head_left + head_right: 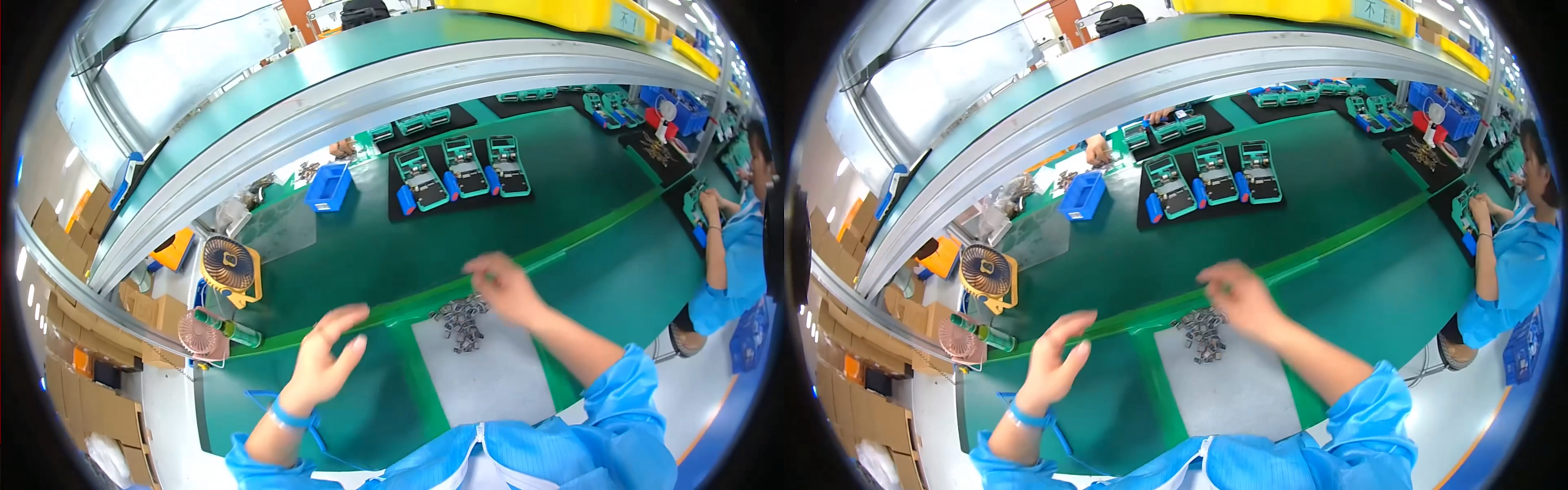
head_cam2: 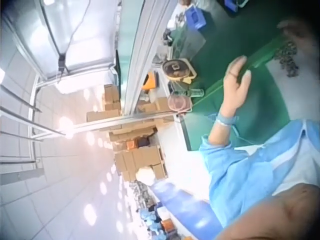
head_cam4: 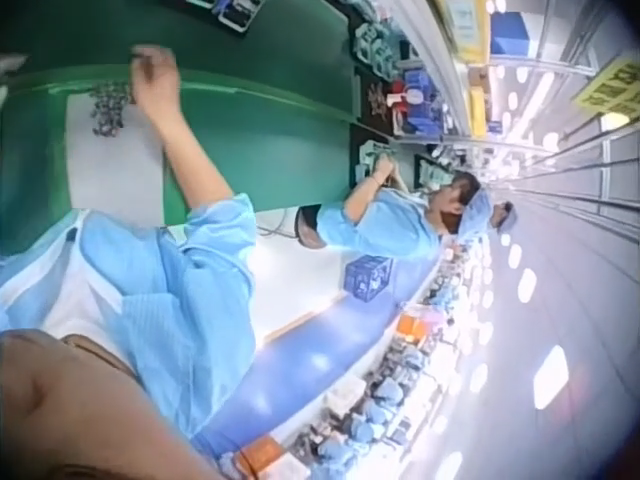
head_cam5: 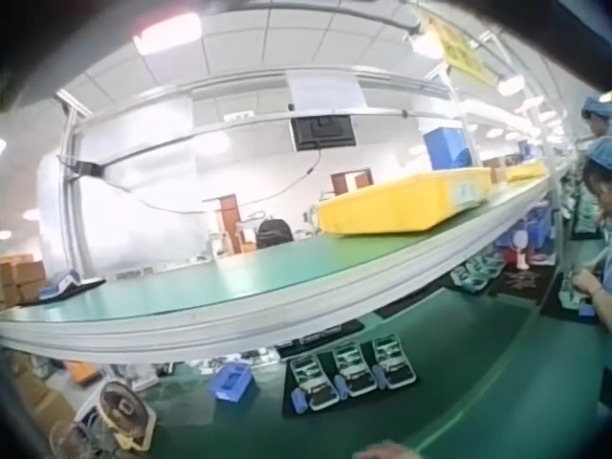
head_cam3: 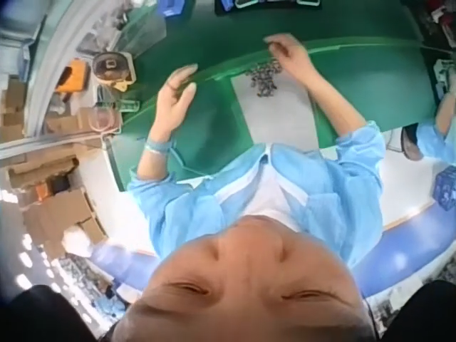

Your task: The person assembles electronic handheld terminals by inserting components and batteries into their casings. They adjust a small desk fan, install a battery into a handheld device and place it on an overhead shelf, and continue assembling components into terminal casings.

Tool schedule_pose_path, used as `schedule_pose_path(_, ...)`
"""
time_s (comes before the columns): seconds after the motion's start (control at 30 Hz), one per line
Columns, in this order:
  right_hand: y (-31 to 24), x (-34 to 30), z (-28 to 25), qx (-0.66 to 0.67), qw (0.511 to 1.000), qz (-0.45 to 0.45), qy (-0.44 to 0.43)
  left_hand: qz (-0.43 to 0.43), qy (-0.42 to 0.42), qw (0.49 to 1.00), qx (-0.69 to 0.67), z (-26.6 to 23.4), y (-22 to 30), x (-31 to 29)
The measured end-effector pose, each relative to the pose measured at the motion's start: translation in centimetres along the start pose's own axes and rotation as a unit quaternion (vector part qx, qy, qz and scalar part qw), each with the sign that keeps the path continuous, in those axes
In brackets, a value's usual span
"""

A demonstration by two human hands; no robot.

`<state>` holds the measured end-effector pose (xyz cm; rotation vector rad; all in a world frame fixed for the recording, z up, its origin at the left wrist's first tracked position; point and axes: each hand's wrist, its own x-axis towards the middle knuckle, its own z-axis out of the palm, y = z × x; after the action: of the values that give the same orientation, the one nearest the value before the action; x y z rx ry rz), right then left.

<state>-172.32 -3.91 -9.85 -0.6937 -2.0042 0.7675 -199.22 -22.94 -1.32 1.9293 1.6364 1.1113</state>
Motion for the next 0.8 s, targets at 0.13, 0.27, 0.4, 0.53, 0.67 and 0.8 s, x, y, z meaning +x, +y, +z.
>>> schedule_pose_path(0.13, 12.1, 3.6, -8.4, -0.093, 0.971, 0.164, 0.149, -0.097, 0.108, 0.986, -0.087, 5.8, -10.4, 9.2)
schedule_pose_path(0.27, 18.7, 6.0, -11.0, -0.118, 0.947, 0.255, 0.159, -0.153, 0.14, 0.978, -0.018, 9.7, -17.6, 19.1)
schedule_pose_path(0.4, 20.0, 8.6, -10.5, -0.121, 0.938, 0.3, 0.124, -0.244, 0.163, 0.955, -0.053, 12.4, -19.1, 25.5)
schedule_pose_path(0.53, 17.9, 10.2, -10.1, -0.17, 0.932, 0.307, 0.088, -0.245, 0.145, 0.958, -0.046, 11.8, -22.0, 26.2)
schedule_pose_path(0.67, 15.9, 8.9, -10.7, -0.181, 0.932, 0.303, 0.08, -0.29, 0.119, 0.941, -0.128, 11.3, -18.0, 22.7)
schedule_pose_path(0.8, 12.6, 6.0, -9.9, -0.169, 0.936, 0.302, 0.069, -0.331, 0.126, 0.92, -0.166, 10.0, -13.3, 15.9)
